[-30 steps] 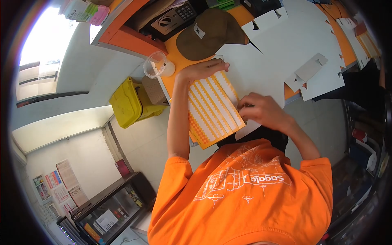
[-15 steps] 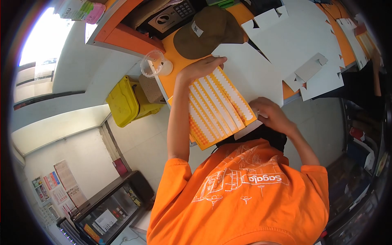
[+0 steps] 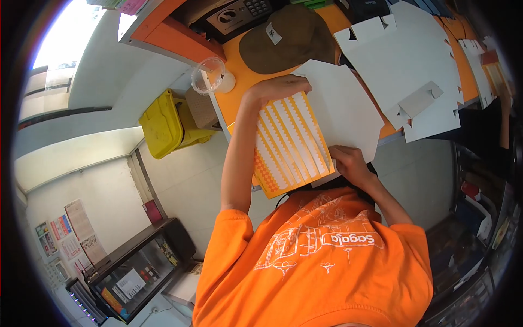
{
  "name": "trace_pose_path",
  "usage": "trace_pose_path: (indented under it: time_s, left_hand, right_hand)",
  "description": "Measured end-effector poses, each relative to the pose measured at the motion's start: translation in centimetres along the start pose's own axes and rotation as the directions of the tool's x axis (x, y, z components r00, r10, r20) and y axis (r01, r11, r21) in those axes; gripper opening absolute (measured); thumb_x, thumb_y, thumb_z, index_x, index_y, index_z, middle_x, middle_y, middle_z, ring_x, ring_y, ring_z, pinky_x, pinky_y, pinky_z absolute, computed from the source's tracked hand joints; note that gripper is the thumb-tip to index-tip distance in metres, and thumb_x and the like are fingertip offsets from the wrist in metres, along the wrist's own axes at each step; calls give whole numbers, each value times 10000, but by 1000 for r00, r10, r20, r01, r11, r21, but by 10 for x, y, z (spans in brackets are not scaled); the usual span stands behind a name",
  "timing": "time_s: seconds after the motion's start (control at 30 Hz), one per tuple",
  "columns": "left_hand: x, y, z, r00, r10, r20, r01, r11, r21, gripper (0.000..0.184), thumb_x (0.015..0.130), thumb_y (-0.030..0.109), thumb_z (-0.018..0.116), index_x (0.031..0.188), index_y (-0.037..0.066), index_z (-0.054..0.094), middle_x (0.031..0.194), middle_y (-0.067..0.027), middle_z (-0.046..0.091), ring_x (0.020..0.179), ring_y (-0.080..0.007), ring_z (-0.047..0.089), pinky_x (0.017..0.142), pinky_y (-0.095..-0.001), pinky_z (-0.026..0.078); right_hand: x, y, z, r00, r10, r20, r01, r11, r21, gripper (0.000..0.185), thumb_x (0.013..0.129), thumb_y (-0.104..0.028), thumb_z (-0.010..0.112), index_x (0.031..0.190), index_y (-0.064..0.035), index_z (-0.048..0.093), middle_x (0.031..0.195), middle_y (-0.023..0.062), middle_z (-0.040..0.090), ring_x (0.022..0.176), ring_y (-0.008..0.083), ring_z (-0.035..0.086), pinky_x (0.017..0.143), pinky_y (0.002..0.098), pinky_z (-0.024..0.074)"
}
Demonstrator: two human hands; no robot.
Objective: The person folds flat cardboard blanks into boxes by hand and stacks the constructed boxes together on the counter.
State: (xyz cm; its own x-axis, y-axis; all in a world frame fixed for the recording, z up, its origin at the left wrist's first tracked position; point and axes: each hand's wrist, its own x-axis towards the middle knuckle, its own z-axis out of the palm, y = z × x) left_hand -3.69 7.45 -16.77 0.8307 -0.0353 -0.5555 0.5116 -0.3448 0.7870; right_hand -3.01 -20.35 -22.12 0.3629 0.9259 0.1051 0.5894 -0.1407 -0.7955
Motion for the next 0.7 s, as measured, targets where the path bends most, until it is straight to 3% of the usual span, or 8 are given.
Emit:
trace_pose_path:
  time_s: [0.1,0.17,0.27,0.47,0.5,0.6,0.63,0.7]
  left_hand:
    - [4,2,-3,971,-237,34,239,949,-208,231,772,321,540,843,107,587,786,11,477,715,-88,474,636,-245,385]
    - [7,-1,-5,971,-236,-33,225,953,-204,236,755,309,564,834,92,616,772,7,504,707,-88,490,625,-248,392]
    - [9,-4,-4,963,-256,-83,241,958,-158,266,751,324,576,821,80,655,779,-13,564,727,-96,515,641,-250,407]
    - [26,-15,-3,967,-181,-180,188,982,22,346,762,384,586,794,58,699,797,-58,646,726,-130,548,684,-264,429]
    - [26,-17,-4,970,-166,-179,174,984,28,358,764,393,588,791,55,704,800,-61,651,721,-133,551,689,-267,431]
    - [20,-8,-3,959,-220,-177,229,973,31,376,764,406,602,763,44,703,748,-53,643,675,-135,550,669,-268,436]
    - [19,-6,-2,960,-219,-176,227,974,26,380,762,410,608,765,42,703,741,-54,642,668,-135,550,661,-266,438]
    - [17,-4,-3,962,-211,-173,219,975,26,388,758,417,618,769,38,703,728,-57,641,652,-137,550,644,-264,440]
  right_hand:
    - [-7,-1,-5,971,220,90,-237,932,273,220,699,130,573,868,1,630,843,106,666,820,231,649,761,310,514]
    - [-12,9,-1,947,300,117,-318,814,486,184,734,133,584,863,12,635,821,102,671,832,190,653,838,301,505]
    - [-18,14,4,941,297,164,-338,791,511,144,757,123,596,864,33,629,808,86,675,852,143,636,981,321,431]
    - [-12,4,-7,932,209,296,-352,711,609,198,749,135,585,914,45,647,792,99,668,834,142,628,1109,386,255]
    - [-11,6,-14,939,100,330,-283,770,572,307,756,50,639,1061,24,618,879,109,667,885,152,619,1086,386,294]
    - [-9,-20,-35,953,111,283,-304,369,879,490,761,-59,685,1218,7,521,1017,132,649,942,173,607,1031,363,349]
    - [-10,-25,-32,977,41,209,-201,504,840,615,757,-161,727,1281,-5,444,1115,157,615,992,195,599,967,348,391]
    - [-10,-53,-24,969,200,142,-244,730,639,557,778,-190,716,1237,0,465,1087,170,620,979,213,612,928,347,421]
